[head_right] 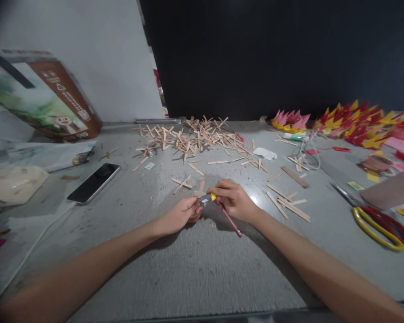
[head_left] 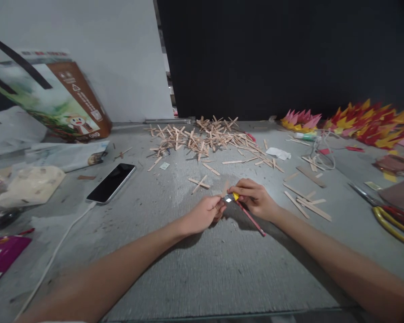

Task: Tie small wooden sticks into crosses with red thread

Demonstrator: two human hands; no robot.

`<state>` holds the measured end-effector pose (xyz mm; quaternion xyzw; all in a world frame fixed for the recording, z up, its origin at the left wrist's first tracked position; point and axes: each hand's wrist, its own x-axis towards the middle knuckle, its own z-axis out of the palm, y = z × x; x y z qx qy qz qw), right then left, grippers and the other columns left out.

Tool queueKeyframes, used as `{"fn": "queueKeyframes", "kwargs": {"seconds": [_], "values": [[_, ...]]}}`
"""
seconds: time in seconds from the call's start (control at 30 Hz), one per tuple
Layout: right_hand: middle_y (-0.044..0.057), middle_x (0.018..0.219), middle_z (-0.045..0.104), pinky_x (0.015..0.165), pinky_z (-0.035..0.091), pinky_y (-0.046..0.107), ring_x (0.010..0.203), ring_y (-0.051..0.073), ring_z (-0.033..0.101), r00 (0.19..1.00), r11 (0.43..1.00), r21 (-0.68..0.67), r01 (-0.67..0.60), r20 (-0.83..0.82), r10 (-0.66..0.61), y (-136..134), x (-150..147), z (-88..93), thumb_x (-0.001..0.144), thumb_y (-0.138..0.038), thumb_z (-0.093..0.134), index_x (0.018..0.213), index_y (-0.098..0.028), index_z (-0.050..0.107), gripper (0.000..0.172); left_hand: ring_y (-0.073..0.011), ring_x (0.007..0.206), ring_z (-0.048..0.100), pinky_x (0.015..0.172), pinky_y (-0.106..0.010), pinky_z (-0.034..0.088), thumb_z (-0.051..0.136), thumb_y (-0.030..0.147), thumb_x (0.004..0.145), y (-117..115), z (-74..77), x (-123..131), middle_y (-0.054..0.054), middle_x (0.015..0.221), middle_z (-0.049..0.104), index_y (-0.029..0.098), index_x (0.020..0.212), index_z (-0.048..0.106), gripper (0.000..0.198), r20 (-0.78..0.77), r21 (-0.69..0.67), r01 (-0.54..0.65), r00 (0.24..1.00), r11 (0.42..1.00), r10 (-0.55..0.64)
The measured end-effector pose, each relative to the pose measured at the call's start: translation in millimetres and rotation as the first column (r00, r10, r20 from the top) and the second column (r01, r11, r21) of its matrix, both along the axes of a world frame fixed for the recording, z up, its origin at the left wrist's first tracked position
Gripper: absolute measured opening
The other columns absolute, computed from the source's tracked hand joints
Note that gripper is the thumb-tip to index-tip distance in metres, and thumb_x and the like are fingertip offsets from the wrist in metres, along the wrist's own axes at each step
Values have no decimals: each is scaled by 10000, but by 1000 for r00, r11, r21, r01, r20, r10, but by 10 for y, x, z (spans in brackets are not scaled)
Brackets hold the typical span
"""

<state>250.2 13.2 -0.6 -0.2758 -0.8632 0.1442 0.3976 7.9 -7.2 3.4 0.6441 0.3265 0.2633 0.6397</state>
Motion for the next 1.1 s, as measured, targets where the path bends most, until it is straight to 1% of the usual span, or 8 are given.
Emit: {"fn": "queueKeyframes", "kwargs": {"seconds": [0.2,0.33,0.43,0.63,0.83,1.0,1.1], "values": [[91,990,722,796,480,394,873,228,635,1000,1000,-3,4,9,-4,-4,1,14,1081,-195,502,1318,-270,732,339,-82,519,257,527,-238,229,525,450,988,-19,0,3,91,593,346,227,769,415,331,1,-22,-7,1000,1000,7],[83,969,716,785,483,380,858,222,636,1000,1000,-17,-18,7,18,3,7,21,1082,-211,515,1317,-276,732,327,-82,531,261,537,-241,222,512,492,1013,-24,-4,-1,87,601,341,226,763,403,380,35,-45,-2,999,999,4],[85,981,722,790,483,378,864,222,637,1000,999,-31,-17,5,17,12,14,12,1085,-218,511,1315,-274,736,326,-82,531,264,535,-241,215,540,501,1007,-14,-13,3,87,602,346,226,770,404,387,43,-73,-6,999,997,9],[92,968,729,793,482,377,865,222,642,1000,1000,-24,2,23,-2,17,12,21,1090,-239,517,1290,-253,751,309,-73,512,210,530,-250,164,538,490,1025,-3,-13,-2,113,608,289,234,823,386,360,130,-137,61,991,989,-43],[98,983,732,790,494,383,866,227,649,1000,1000,-26,-4,9,4,10,9,22,1101,-266,489,1294,-259,747,322,-72,510,220,529,-244,187,533,477,1024,4,-14,1,111,608,294,225,822,405,347,116,-110,75,991,991,-62],[103,999,734,796,506,381,880,229,655,1000,999,-43,-1,6,1,21,30,2,1097,-278,509,1292,-252,750,311,-71,517,226,531,-243,177,549,544,1013,6,-10,-10,110,617,300,227,824,399,398,144,-117,73,988,990,-56],[98,984,730,791,496,376,867,226,652,1000,999,-42,-3,9,4,22,18,3,1096,-266,514,1285,-252,753,306,-71,517,227,527,-236,190,562,537,1006,10,-21,4,110,610,303,226,820,403,395,128,-120,68,990,990,-52]]}}
